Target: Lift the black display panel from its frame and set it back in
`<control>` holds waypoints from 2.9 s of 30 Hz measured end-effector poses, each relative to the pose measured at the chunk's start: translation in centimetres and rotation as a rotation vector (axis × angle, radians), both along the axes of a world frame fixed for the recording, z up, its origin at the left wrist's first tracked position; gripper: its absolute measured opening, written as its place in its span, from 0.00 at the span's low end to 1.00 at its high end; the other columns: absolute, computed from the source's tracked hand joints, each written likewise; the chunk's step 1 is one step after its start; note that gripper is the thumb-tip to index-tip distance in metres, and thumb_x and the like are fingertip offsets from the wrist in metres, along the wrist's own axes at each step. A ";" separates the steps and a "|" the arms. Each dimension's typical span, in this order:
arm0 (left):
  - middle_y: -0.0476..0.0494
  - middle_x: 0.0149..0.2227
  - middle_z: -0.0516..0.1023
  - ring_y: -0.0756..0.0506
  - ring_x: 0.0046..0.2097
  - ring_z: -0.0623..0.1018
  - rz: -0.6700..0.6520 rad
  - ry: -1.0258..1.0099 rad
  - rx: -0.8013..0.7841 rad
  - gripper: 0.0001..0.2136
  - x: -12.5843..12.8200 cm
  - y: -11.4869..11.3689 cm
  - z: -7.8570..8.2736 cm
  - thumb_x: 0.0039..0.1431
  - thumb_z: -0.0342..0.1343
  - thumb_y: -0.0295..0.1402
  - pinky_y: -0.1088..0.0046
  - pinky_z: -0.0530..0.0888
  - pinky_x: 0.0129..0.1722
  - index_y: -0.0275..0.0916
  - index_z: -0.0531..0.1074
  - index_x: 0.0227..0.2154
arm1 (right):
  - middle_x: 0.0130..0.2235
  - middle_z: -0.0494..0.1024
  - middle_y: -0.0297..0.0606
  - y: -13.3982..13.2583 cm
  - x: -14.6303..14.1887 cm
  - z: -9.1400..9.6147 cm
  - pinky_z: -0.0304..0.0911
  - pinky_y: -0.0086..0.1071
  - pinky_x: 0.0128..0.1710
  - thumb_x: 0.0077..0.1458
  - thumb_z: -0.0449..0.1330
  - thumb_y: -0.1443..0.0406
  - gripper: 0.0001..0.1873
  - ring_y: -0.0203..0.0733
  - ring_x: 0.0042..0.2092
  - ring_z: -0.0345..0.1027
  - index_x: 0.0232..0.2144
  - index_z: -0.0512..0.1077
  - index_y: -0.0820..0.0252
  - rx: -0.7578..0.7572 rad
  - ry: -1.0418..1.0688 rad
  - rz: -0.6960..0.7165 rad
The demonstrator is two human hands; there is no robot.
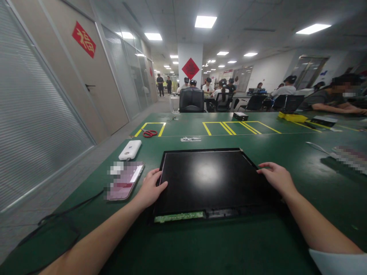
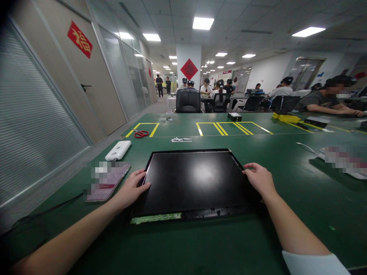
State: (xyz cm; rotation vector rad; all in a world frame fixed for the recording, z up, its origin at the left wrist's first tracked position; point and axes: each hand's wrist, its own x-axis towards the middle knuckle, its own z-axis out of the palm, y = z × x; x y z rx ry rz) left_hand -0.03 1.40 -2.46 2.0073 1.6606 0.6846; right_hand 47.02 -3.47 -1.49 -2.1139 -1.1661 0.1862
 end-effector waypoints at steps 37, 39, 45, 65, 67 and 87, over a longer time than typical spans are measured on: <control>0.33 0.62 0.68 0.36 0.64 0.65 -0.141 0.100 0.053 0.26 -0.7 -1.8 2.1 0.54 0.46 0.27 0.52 0.58 0.65 0.33 0.67 0.57 | 0.32 0.81 0.37 0.8 1.8 -1.8 0.63 0.37 0.39 0.41 0.59 0.62 0.09 0.47 0.38 0.73 0.27 0.78 0.54 -0.040 0.134 0.102; 0.33 0.61 0.69 0.36 0.64 0.66 -0.147 0.104 0.056 0.27 -0.8 -1.7 2.1 0.52 0.45 0.24 0.52 0.58 0.65 0.31 0.67 0.57 | 0.33 0.81 0.38 1.0 1.9 -2.0 0.64 0.37 0.39 0.43 0.59 0.61 0.14 0.47 0.37 0.73 0.35 0.78 0.56 -0.082 0.122 0.099; 0.35 0.61 0.70 0.37 0.62 0.68 -0.103 0.108 0.070 0.31 -1.4 -1.1 2.0 0.48 0.44 0.20 0.54 0.61 0.64 0.32 0.66 0.58 | 0.40 0.80 0.48 3.0 1.5 -1.5 0.65 0.42 0.41 0.47 0.59 0.48 0.36 0.56 0.43 0.73 0.54 0.69 0.63 -0.299 -0.083 0.103; 0.32 0.62 0.69 0.37 0.64 0.66 -0.058 0.101 0.066 0.25 -2.0 -0.4 1.1 0.56 0.43 0.28 0.54 0.59 0.64 0.31 0.69 0.56 | 0.26 0.74 0.35 1.7 0.8 -1.9 0.58 0.32 0.30 0.52 0.55 0.57 0.25 0.43 0.31 0.69 0.50 0.74 0.60 -0.209 -0.138 0.265; 0.33 0.62 0.69 0.37 0.63 0.67 -0.054 0.077 0.064 0.24 -2.1 -0.4 1.0 0.56 0.43 0.29 0.53 0.60 0.64 0.33 0.70 0.55 | 0.26 0.74 0.35 1.7 0.7 -1.8 0.58 0.32 0.30 0.52 0.55 0.57 0.25 0.43 0.31 0.69 0.50 0.74 0.60 -0.214 -0.136 0.269; 0.43 0.56 0.76 0.39 0.63 0.67 -0.016 -0.187 0.022 0.21 -1.8 -0.9 2.0 0.53 0.45 0.30 0.54 0.58 0.64 0.42 0.77 0.47 | 0.26 0.74 0.34 1.5 0.8 -1.9 0.58 0.32 0.30 0.52 0.55 0.57 0.25 0.42 0.30 0.69 0.50 0.74 0.60 -0.197 -0.136 0.287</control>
